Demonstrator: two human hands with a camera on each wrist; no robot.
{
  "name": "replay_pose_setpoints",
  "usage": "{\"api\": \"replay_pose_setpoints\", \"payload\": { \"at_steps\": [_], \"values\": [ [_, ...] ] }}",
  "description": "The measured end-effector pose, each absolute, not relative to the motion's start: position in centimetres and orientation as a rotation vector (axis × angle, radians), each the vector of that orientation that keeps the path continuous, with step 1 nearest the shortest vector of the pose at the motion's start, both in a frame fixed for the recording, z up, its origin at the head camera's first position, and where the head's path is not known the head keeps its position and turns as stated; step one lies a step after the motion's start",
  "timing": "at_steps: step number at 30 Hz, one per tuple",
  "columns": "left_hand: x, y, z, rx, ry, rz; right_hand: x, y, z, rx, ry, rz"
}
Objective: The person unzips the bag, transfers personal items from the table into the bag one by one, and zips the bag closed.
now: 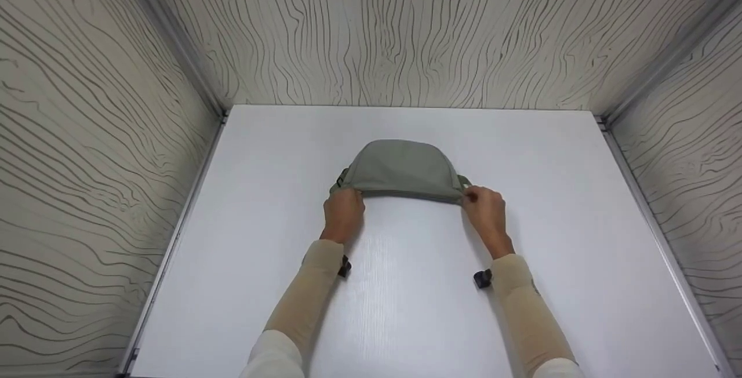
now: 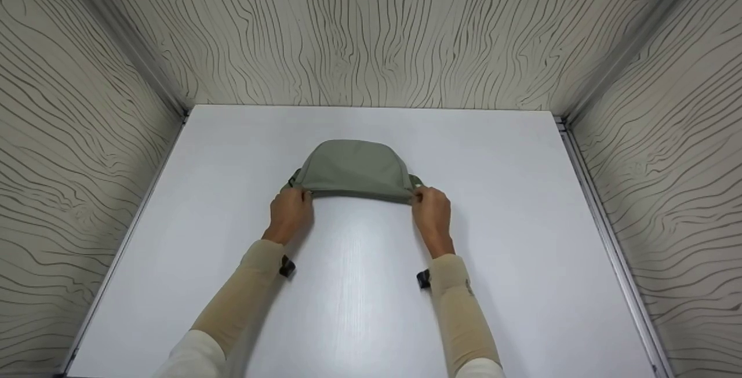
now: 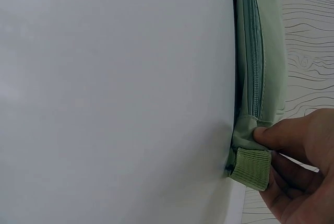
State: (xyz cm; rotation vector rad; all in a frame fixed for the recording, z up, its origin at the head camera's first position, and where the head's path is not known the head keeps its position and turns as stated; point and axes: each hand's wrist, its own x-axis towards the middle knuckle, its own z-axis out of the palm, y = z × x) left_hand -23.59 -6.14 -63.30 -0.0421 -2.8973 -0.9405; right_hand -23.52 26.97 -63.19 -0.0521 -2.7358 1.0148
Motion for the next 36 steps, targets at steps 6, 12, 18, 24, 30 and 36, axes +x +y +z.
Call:
{"api": "replay_pose_setpoints", "payload": {
  "at_steps": [6,12,18,24,30,36],
  "values": [
    [-23.5,-6.4,-63.4,-0.071,-2.864,-0.843,-23.6,27.0,-63.1,-0.064,-2.735,1.024],
    [-23.4,-6.6,-63.4,-0.076,-2.846,-0.850,-23.6,27.0,-63.2,-0.074,-2.737,1.030],
    [-23.5,-6.8,-63.4,-0.079,-2.854,-0.841,-23.5,27.0,-63.1,-0.070,-2.736,1.044],
    [-23.4,-7.1,-63.3,-0.076,-2.846,-0.862,-23.6,27.0,-63.1,-0.064,-2.719,1.046],
    [-23.4,-7.3,-63.1,-0.053,-2.847,-0.869,-23.6,27.0,-63.1,-0.060,-2.723,1.036],
    [-23.5,-7.6,-63.1,-0.032,-2.832,-0.890,-23.6,26.9,-63.0,-0.047,-2.724,1.007]
  ]
}}
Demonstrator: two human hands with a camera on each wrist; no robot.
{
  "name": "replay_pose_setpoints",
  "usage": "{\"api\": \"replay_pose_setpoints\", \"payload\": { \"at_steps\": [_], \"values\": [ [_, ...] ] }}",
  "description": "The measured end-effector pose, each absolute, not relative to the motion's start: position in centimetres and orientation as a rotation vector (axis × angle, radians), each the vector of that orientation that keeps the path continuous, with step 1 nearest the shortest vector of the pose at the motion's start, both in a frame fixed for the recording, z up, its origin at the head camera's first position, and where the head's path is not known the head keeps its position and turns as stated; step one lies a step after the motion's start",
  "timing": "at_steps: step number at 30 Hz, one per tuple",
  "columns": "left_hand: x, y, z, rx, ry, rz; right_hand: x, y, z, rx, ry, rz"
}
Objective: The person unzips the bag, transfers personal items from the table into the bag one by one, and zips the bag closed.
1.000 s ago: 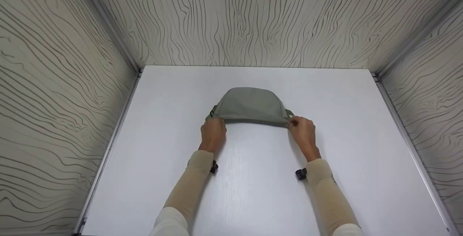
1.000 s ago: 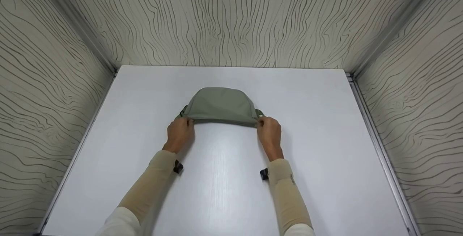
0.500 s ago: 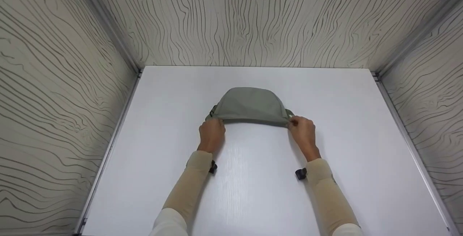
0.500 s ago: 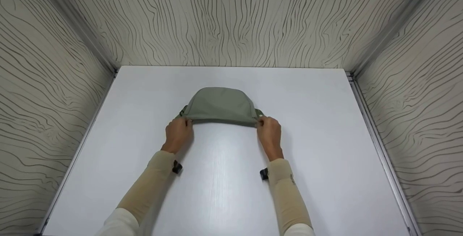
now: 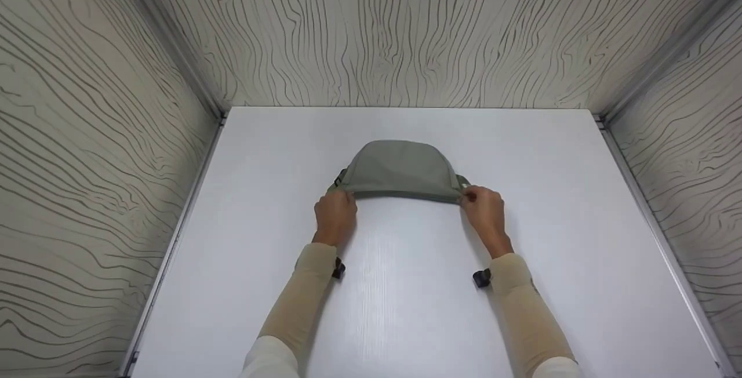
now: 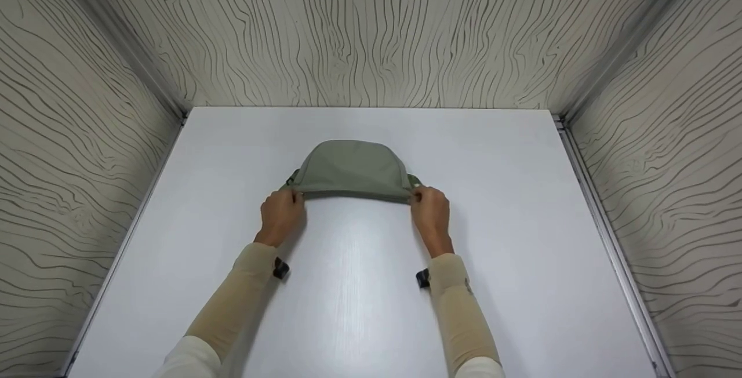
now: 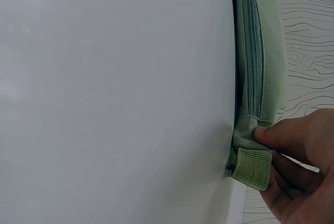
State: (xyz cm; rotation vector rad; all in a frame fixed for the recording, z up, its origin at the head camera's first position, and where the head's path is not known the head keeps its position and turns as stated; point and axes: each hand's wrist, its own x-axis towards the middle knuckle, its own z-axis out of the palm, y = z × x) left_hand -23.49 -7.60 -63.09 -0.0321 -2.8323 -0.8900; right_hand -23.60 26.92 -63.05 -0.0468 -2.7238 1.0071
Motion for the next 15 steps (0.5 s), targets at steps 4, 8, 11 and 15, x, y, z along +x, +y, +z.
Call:
{"api": "replay_pose_setpoints", "payload": {
  "at_steps": [4,8,11,15],
  "values": [
    [-23.56,-7.78,-63.11,-0.014,-2.811,-0.928,-23.57,26.97,-62.99,-0.044,-2.713,1.005],
    [-23.65,-7.94,-63.22,0.012,-2.820,-0.911,-23.53,26.99,-62.99,-0.058,-2.724,1.014],
    [-23.63,-8.01,-63.27,0.030,-2.828,-0.911,-23.46,26.92,-63.08,-0.074,-2.737,1.024],
    [-23.56,-8.10,-63.30,0.034,-2.809,-0.950,-23.41,26.83,-63.17,-0.081,-2.726,1.040]
  ]
}}
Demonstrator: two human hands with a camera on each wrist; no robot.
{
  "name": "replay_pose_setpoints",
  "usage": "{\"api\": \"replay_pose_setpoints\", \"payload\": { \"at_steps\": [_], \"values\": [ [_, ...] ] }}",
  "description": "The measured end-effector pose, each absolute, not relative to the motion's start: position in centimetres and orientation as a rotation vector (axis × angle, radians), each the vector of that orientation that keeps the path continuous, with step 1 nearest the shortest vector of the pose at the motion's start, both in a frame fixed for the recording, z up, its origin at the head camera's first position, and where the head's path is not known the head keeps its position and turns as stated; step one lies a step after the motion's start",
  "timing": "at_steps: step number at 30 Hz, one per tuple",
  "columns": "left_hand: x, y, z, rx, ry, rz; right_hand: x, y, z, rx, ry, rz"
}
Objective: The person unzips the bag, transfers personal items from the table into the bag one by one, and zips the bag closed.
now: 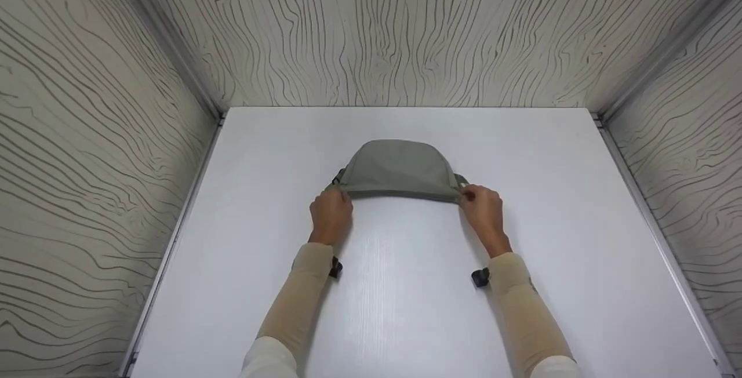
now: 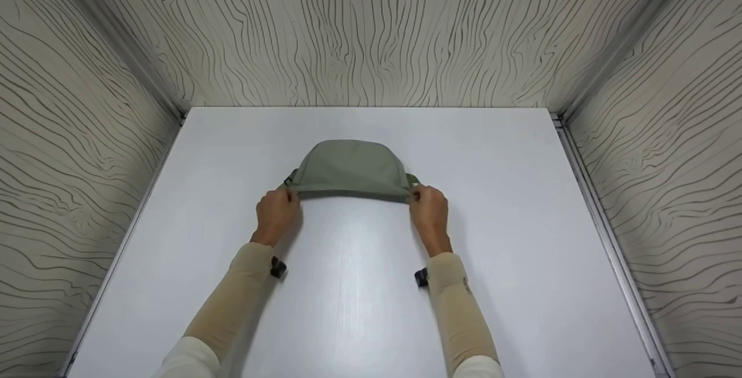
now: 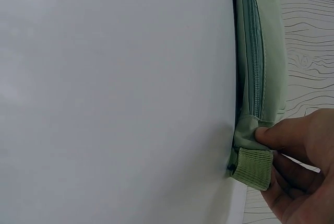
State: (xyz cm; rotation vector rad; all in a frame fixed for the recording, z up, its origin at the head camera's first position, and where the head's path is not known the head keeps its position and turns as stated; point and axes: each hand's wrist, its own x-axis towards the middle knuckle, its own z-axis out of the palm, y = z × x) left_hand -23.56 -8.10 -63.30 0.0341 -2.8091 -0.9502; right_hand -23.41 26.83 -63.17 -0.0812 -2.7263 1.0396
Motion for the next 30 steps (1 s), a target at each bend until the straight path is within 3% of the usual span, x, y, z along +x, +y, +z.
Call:
{"api": "replay_pose_setpoints", "payload": {
  "at_steps": [30],
  "values": [
    [-23.10,-8.44,-63.91,0.041,-2.821,-0.915,-23.36,26.96,-63.53,-0.076,-2.735,0.942]
  ]
}}
